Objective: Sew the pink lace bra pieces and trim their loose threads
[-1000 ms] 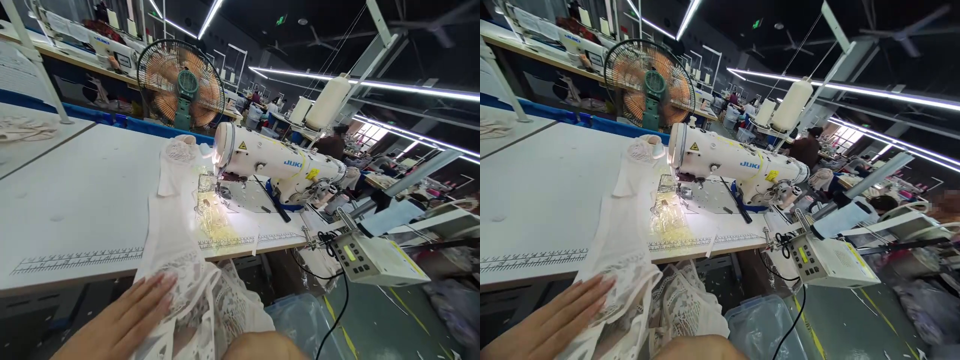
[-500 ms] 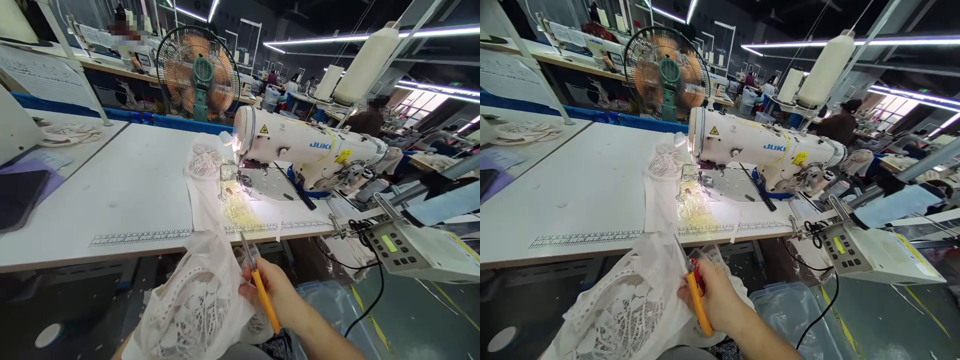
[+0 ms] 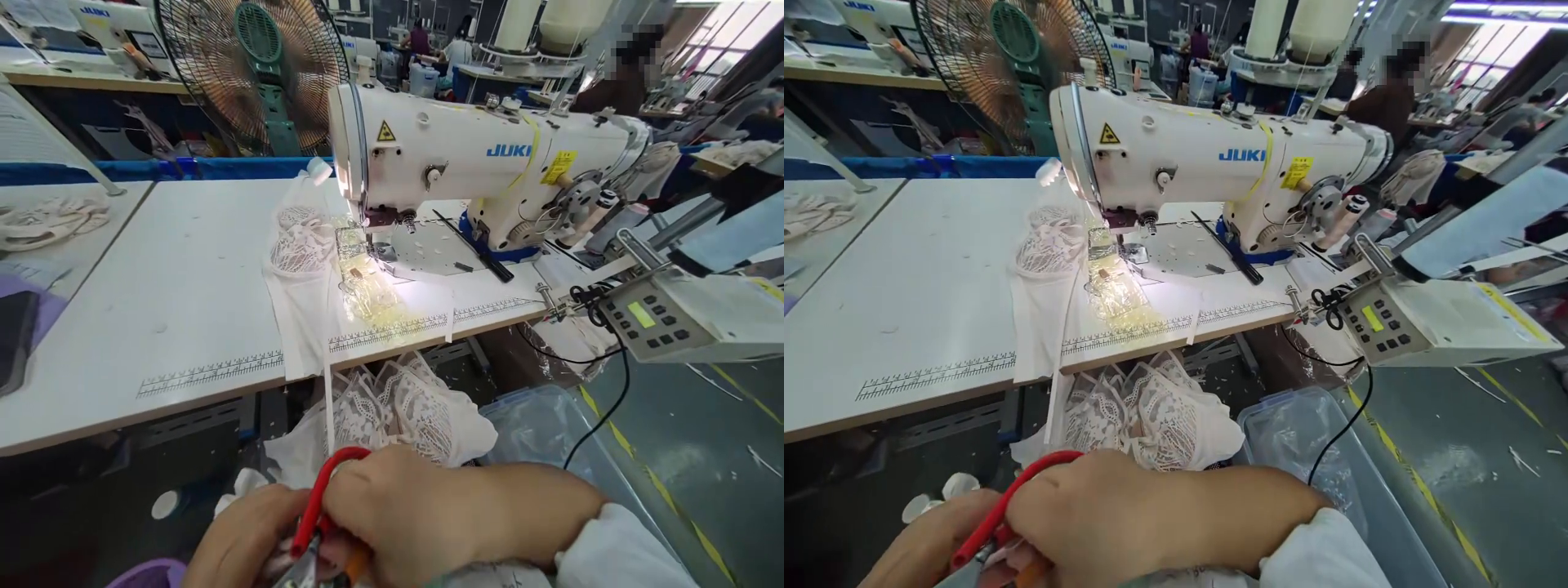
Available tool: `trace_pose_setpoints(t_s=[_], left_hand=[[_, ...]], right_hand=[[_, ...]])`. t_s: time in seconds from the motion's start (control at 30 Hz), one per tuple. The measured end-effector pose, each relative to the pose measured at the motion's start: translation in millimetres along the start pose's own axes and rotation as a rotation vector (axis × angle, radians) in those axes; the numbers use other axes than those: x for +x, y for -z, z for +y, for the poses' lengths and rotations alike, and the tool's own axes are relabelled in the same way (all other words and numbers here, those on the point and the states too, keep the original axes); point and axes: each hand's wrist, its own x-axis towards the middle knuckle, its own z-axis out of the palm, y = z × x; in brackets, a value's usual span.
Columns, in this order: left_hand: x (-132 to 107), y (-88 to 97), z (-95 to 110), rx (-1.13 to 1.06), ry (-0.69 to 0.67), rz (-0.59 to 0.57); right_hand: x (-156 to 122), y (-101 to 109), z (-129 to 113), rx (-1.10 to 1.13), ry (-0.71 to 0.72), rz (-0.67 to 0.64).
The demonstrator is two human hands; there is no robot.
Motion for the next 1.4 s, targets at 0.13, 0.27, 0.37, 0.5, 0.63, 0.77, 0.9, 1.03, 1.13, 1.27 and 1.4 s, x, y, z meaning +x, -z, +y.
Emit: trace_pose_setpoints(t_s=[0.13,0.27,0.37,0.5,0.63,0.77,0.9,1.03,1.13,1.27,1.4], left_hand=[[-7,16.5,13,-0.164,0.165,-0.016],[-18,28.8,8,-0.378,0.548,0.084],[-19,25.1,-14,-0.483,0.630,0.012],[-6,13.4,-42,-0.281,0.450,-0.161],[11,-1.0,-36,-0.236,0.302,-0.028],[26,-12.5,-12,-0.455,0.180,0.131],[41,-12.5,5,-0.648,0.339,0.159],[49,-9.7,10,-0.790,0.456,0.160],[49,-11.4,8,-0.815,0.533,0.154],[49,-14.2,6,-0.840,0.597,0.175],[50,-15.3,8,-0.846,0.609,0.214]], right_hand=[[-17,23,20,0.142,-0.087,-0.005],[-15,37,60,0.183,-0.188,0.073],[-4,40,78,0.142,-0.243,0.097],[11,40,74,0.135,-0.253,0.028],[21,42,58,0.131,-0.203,-0.046],[28,46,50,0.121,-0.118,-0.077],[32,51,52,0.124,-0.077,-0.093],[33,56,58,0.142,-0.085,-0.126],[34,61,62,0.115,-0.093,-0.129],[36,64,65,0.084,-0.065,-0.128],[38,61,67,0.087,-0.045,-0.119]])
